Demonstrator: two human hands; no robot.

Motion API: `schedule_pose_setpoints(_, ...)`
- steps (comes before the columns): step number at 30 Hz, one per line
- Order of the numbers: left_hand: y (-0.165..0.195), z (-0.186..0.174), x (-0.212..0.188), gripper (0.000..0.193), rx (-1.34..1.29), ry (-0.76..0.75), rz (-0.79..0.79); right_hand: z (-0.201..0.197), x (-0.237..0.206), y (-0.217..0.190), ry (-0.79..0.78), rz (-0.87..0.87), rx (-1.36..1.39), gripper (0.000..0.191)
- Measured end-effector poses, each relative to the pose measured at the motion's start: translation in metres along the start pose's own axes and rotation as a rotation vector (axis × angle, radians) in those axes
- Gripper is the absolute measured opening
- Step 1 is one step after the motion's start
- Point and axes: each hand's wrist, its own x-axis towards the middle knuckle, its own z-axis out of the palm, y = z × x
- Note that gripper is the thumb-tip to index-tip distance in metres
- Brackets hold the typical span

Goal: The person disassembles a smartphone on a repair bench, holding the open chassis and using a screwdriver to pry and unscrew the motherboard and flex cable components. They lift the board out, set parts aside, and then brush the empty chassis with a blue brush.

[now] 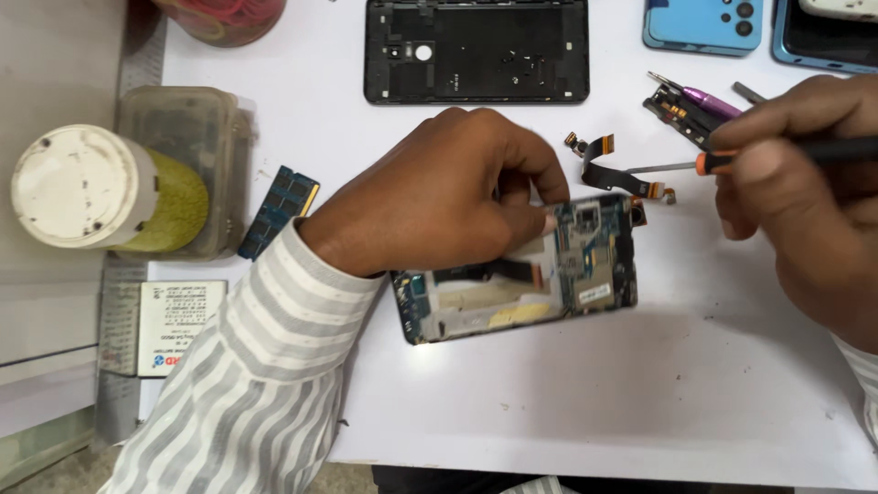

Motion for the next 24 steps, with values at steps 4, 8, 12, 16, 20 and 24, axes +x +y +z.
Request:
schedule_pose_setpoints(4, 0.008, 0.001, -0.003, 0.018, 0.038, -0.056, -0.064, 0.0, -0.007, -0.001, -0.013, 0.101, -0.007, 0.035)
schedule_pose_setpoints(8, 0.013, 0.001, -0.005, 0.016, 0.163, -0.022, -0.044, 0.001, -0.01, 0.0, -0.008, 0.139, -0.05, 0.036)
schedule_pose_setpoints(12, 0.013, 0.001, -0.004, 0.011, 0.236, -0.035, -0.05, 0.004, -0.011, -0.002, -0.041, 0.162, -0.021, 0.034)
schedule_pose_setpoints(16, 0.012, 0.001, -0.005, 0.008, 0.223, -0.113, -0.109, 0.002, -0.009, -0.002, -0.096, 0.179, -0.072, 0.029)
schedule_pose_setpoints(20, 0.009, 0.002, -0.004, 0.007, 0.252, -0.032, -0.015, 0.002, -0.007, -0.002, -0.117, 0.225, -0.167, 0.026)
schedule_pose_setpoints(24, 0.005, 0.001, -0.003, 0.007, 0.23, -0.007, 0.01, 0.003, -0.006, -0.005, -0.123, 0.205, -0.15, 0.024)
